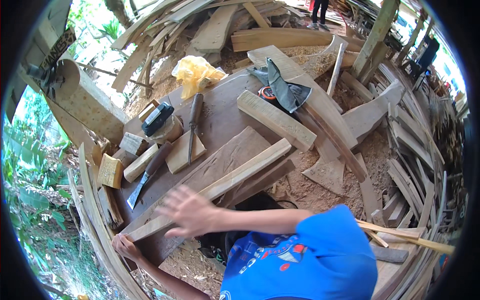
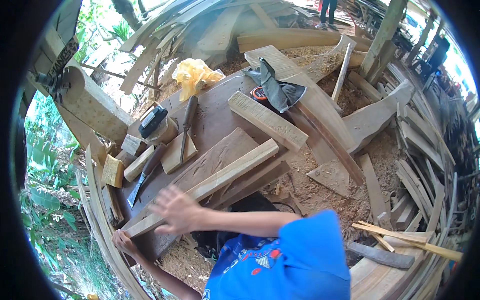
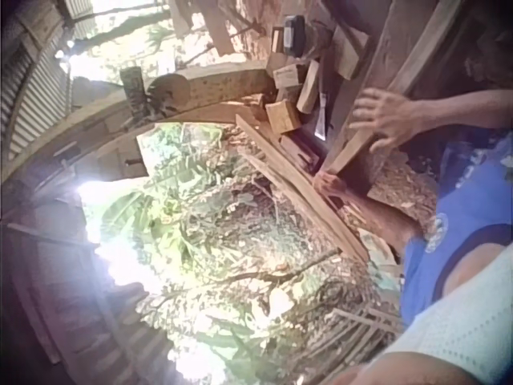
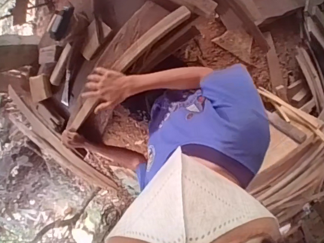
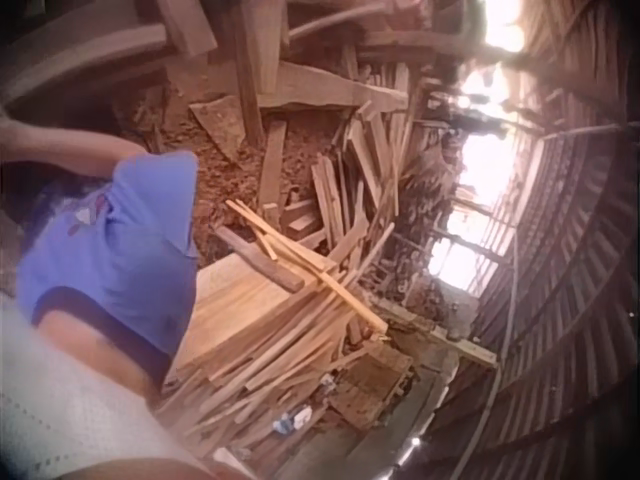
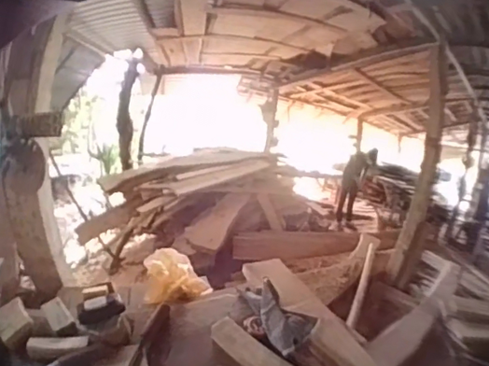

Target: The person measures a wooden plank with a tape measure, then wipes it with a cloth. They then use a hammer to drive a nail into a small block of wood and smooth the surface with a hand plane.

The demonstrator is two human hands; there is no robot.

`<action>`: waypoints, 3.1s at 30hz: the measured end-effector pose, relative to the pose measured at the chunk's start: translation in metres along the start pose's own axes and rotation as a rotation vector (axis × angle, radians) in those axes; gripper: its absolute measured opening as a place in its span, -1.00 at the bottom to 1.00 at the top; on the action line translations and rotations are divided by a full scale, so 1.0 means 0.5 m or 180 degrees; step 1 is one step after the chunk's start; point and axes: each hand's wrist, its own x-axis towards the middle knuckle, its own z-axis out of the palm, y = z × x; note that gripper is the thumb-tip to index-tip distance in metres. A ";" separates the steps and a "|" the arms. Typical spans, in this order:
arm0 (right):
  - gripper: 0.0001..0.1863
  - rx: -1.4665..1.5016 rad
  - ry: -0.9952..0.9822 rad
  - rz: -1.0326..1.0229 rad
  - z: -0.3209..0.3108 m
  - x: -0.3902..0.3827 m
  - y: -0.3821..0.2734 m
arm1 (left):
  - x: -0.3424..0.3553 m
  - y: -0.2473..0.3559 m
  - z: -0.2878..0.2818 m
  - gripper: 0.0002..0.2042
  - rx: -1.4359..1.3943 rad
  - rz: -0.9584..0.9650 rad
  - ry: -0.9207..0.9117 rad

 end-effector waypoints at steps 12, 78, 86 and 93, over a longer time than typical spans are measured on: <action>-0.52 -0.0390 0.0590 0.1209 -0.191 -0.186 0.195 | -0.001 0.012 -0.018 -0.70 0.0021 0.0003 -0.0037; -0.39 -0.0338 0.0373 0.0572 -0.090 -0.094 0.090 | 0.008 0.003 -0.028 -0.68 0.0160 0.0086 -0.0114; -0.34 -0.1377 0.0237 0.1445 -0.168 -0.163 0.185 | -0.012 -0.033 -0.014 -0.78 0.1214 0.1234 0.0301; -0.39 -0.0251 -0.0010 -0.0323 0.061 0.101 -0.036 | 0.024 0.039 -0.031 -0.75 0.0222 0.0098 -0.0117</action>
